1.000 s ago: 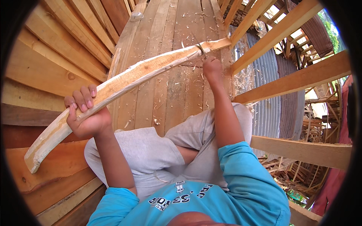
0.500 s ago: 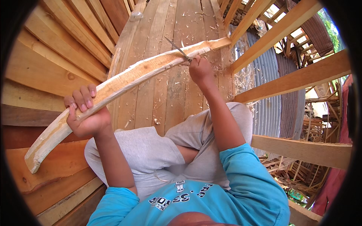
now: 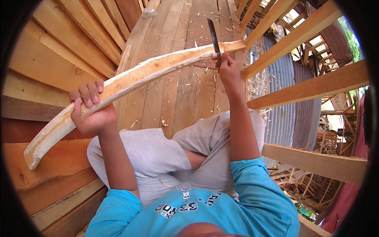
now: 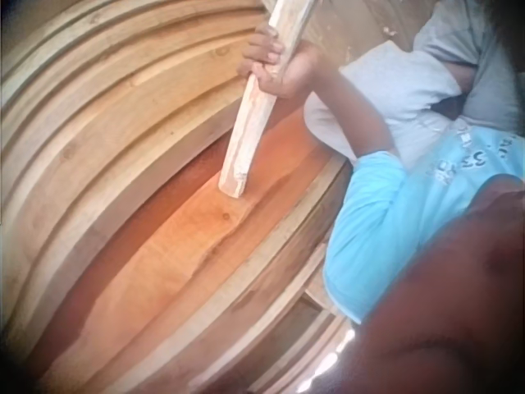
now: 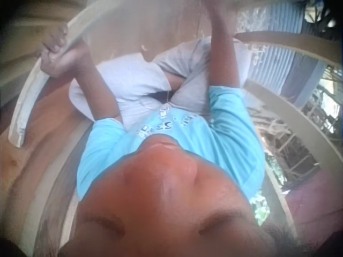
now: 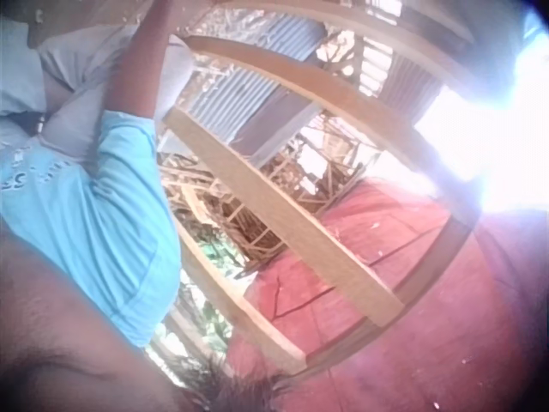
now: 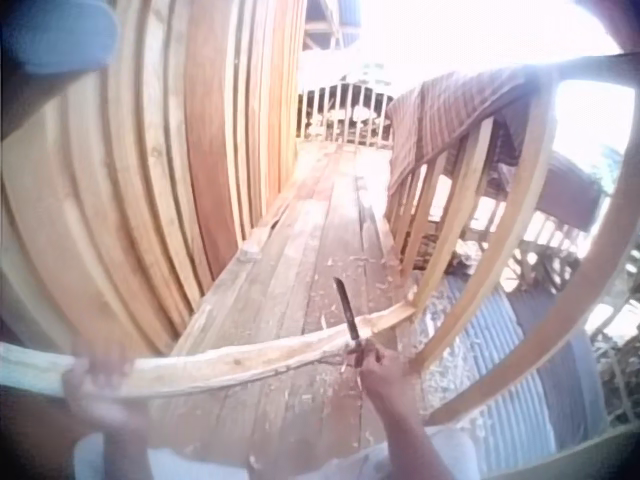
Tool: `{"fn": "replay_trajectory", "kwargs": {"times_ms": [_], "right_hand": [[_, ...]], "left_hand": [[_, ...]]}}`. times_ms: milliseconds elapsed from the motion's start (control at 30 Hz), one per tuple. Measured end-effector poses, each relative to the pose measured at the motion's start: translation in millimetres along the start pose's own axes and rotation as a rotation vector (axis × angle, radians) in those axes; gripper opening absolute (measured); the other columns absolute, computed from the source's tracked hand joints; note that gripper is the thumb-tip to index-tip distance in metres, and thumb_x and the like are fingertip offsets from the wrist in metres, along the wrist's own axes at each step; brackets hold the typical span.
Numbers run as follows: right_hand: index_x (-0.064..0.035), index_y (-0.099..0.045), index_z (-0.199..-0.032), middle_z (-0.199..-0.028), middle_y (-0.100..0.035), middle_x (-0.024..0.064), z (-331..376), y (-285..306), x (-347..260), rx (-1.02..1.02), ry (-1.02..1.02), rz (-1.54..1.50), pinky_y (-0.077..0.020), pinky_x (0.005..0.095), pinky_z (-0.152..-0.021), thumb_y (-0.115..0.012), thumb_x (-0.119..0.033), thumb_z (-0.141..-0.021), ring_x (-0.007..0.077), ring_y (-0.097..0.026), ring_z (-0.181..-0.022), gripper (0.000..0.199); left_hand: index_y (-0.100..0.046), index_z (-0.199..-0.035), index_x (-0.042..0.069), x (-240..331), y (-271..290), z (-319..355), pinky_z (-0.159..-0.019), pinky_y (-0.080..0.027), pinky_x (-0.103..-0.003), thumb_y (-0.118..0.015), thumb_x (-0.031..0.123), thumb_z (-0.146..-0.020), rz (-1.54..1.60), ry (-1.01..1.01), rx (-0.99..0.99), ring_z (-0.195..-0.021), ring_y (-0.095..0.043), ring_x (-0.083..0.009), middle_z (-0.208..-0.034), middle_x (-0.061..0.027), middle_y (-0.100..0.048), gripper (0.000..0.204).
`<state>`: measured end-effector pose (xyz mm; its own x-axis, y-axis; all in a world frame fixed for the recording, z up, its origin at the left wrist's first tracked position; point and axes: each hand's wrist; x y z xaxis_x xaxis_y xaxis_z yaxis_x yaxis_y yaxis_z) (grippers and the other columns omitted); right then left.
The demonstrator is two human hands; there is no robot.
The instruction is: The person sits on the floor and uses a knife to carve a long, thin piece of wood. They repeatedly shave thin layers from the surface, rotating the wood to work on different sides.
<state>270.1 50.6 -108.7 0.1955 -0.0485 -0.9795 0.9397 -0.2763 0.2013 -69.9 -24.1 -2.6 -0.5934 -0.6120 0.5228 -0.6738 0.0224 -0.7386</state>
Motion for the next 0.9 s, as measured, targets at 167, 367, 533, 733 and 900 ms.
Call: {"fn": "replay_trajectory", "kwargs": {"times_ms": [167,367,533,733,900], "right_hand": [[-0.0007,-0.071,-0.086,-0.066,-0.059,0.0113,22,-37,2,0.074,-0.010,0.155,-0.0456,0.0334,-0.069,-0.038,-0.040,-0.103,0.0225,-0.061,-0.070,0.054],[-0.0008,-0.064,-0.076,-0.066,-0.061,0.0147,43,-52,-30,0.057,0.085,0.456,-0.0476,0.0403,-0.063,-0.054,-0.061,-0.089,0.0306,-0.063,-0.066,0.063],[-0.0025,-0.061,-0.073,-0.061,-0.060,0.0128,32,-47,-20,0.103,0.054,0.454,-0.0472,0.0428,-0.061,-0.055,-0.064,-0.087,0.0324,-0.062,-0.062,0.063],[-0.0008,-0.062,-0.070,-0.066,-0.063,0.0181,35,-40,-26,0.027,0.091,0.608,-0.0465,0.0457,-0.063,-0.050,-0.062,-0.091,0.0370,-0.063,-0.066,0.065],[0.0017,-0.056,-0.064,-0.058,-0.054,0.0171,26,-38,-11,0.141,0.068,0.449,-0.0423,0.0435,-0.056,-0.051,-0.064,-0.090,0.0313,-0.055,-0.056,0.071]], "left_hand": [[-0.038,-0.074,0.016,-1,-1,0,-0.070,-0.035,-0.030,-0.051,0.020,-0.076,0.000,-0.006,0.015,-0.059,-0.035,-0.0112,-0.060,0.0029,-0.033,0.015],[-0.037,-0.074,0.016,-1,2,-1,-0.070,-0.035,-0.030,-0.053,0.020,-0.076,-0.008,-0.020,0.009,-0.059,-0.035,-0.0114,-0.060,0.0028,-0.033,0.016],[-0.037,-0.073,0.017,-2,3,-2,-0.070,-0.036,-0.030,-0.053,0.020,-0.076,0.009,-0.012,-0.011,-0.059,-0.035,-0.0114,-0.060,0.0025,-0.033,0.016],[-0.038,-0.073,0.017,-2,3,-1,-0.070,-0.036,-0.030,-0.052,0.019,-0.076,0.008,-0.016,0.003,-0.058,-0.035,-0.0113,-0.059,0.0024,-0.033,0.015],[-0.038,-0.074,0.016,-3,1,-1,-0.069,-0.036,-0.030,-0.052,0.019,-0.075,0.014,-0.013,0.008,-0.058,-0.034,-0.0114,-0.060,0.0025,-0.032,0.014]]}}
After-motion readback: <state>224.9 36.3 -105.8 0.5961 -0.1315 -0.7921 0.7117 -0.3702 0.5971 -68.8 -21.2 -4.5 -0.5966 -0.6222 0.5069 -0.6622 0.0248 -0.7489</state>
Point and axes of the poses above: each hand's wrist, its own z-axis away from the middle knuckle, its own y-axis out of the back of the hand, x = y × z
